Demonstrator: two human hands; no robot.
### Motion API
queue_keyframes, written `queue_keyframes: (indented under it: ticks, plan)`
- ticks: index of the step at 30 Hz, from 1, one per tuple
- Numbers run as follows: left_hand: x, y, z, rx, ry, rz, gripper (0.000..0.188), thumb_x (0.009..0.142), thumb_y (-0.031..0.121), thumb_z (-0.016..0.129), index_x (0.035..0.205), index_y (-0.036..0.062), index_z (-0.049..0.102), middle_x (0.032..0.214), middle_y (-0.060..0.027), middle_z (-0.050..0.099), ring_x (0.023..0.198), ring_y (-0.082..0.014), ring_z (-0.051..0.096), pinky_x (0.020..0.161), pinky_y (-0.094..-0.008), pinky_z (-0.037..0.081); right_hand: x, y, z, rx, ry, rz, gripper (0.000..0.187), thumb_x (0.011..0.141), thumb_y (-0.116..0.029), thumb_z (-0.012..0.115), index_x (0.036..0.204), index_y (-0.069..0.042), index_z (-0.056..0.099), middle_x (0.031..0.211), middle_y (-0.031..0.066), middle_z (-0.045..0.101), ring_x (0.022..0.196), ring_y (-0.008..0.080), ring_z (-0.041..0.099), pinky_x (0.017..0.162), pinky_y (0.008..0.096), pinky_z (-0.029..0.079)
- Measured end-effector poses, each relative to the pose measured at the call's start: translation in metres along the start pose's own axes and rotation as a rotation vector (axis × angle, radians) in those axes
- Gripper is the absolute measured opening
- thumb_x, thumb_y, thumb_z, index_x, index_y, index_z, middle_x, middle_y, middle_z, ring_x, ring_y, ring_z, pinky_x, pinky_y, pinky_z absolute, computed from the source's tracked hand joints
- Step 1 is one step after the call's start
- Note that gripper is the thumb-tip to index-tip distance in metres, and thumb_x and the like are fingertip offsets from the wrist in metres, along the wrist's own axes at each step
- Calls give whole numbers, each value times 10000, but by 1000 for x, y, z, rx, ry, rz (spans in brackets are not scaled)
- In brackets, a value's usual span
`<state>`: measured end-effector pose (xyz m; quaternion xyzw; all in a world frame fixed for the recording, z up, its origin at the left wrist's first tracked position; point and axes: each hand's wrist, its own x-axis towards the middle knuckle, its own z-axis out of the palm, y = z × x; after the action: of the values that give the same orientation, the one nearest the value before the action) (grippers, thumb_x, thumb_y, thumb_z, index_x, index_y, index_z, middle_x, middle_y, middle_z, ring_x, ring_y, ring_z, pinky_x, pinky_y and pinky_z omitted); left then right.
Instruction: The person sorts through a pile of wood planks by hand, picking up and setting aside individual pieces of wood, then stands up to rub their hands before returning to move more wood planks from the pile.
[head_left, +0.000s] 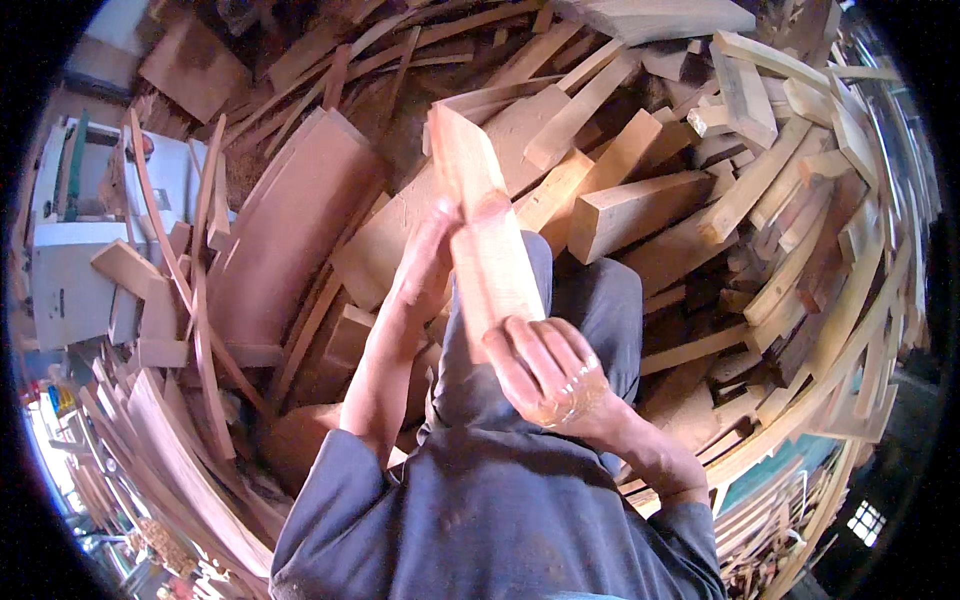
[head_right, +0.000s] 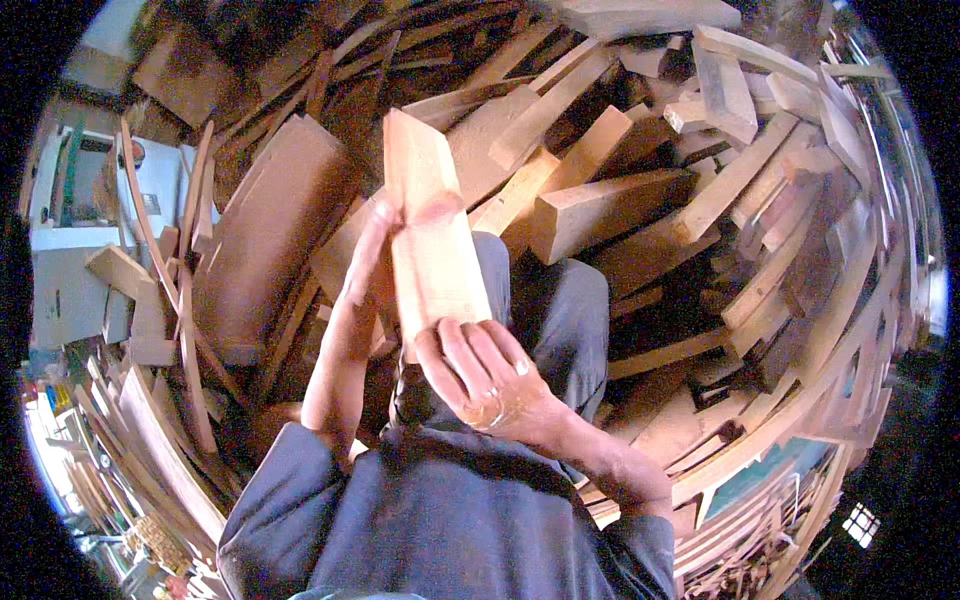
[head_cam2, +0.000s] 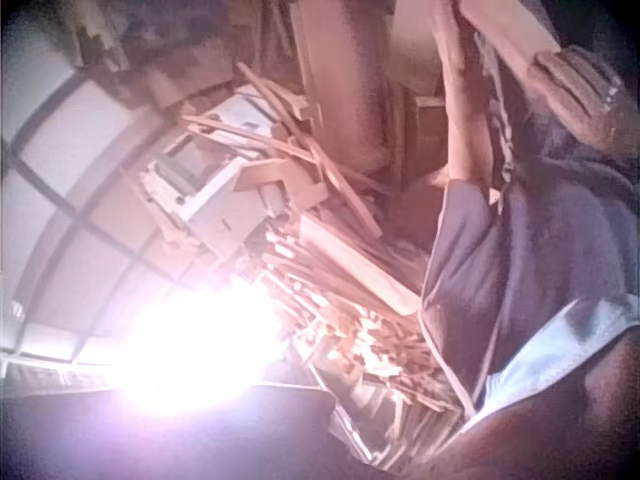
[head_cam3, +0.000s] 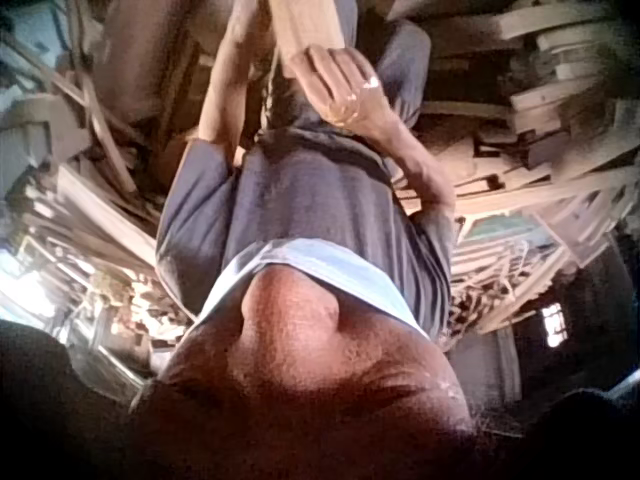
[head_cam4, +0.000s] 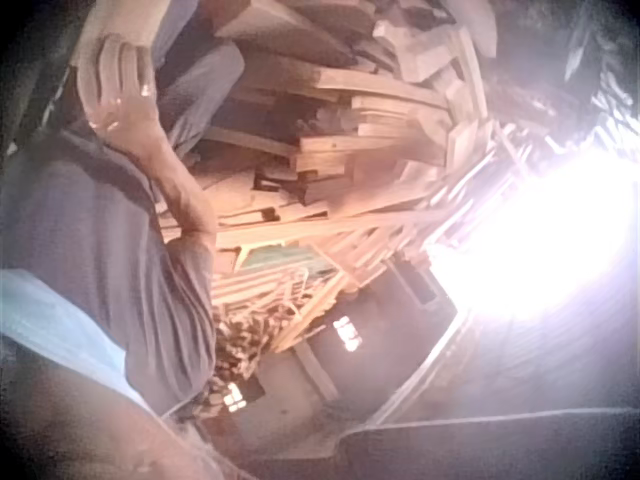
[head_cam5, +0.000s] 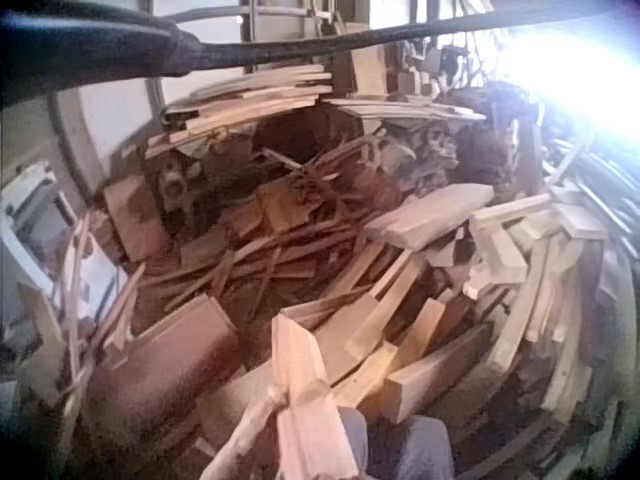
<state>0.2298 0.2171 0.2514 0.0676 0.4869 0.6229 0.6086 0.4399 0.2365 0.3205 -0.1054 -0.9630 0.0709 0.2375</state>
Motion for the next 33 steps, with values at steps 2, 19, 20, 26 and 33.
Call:
queue_keyframes:
  ticks: [2, 19, 20, 26, 33]
  plan:
    - [3, 7, -7, 69, -54, -59, 723, 990, 499, 526, 1534, 29, 453, 1434, -147, 605, 1268, -278, 609, 1097, -411, 466, -3, -3, 5, 109, -13, 39, 333, 852, -165, 693, 1148, -13, 681, 1084, 152, 683, 891, 240, 675, 794, 357, 575]
    - [25, -19, -11, -209, -102, 19, 825, 695, 174, 665, 1486, 64, 457, 1300, -158, 640, 1183, -345, 633, 1081, -515, 494, -66, 37, 22, 1339, -66, 1159, 416, 1075, -213, 528, 1393, 54, 550, 1261, 78, 665, 1145, 153, 600, 1024, 326, 468]
    - [25, -21, -10, -222, -70, 21, 821, 692, 170, 667, 1481, 64, 463, 1297, -156, 641, 1184, -345, 633, 1079, -517, 495, -71, 35, 28, 1369, -41, 1168, 407, 1075, -198, 520, 1393, 55, 549, 1274, 83, 660, 1144, 159, 602, 1036, 336, 469]
    - [33, -28, -31, -288, 81, -51, 607, 765, 85, 636, 1353, 30, 497, 1195, -154, 641, 1099, -307, 664, 1033, -473, 529, -109, 34, 51, 1116, 40, 1195, 369, 1050, -178, 591, 1356, 28, 581, 1162, 98, 717, 1019, 166, 670, 932, 335, 541]
    - [31, -3, -27, -59, 299, 115, 558, 809, 81, 630, 1348, -23, 529, 1236, -154, 662, 1099, -294, 672, 1032, -413, 521, -134, 49, 42, 191, 105, 762, 303, 911, -118, 690, 1184, 4, 644, 1006, 177, 702, 904, 377, 659, 819, 473, 532]
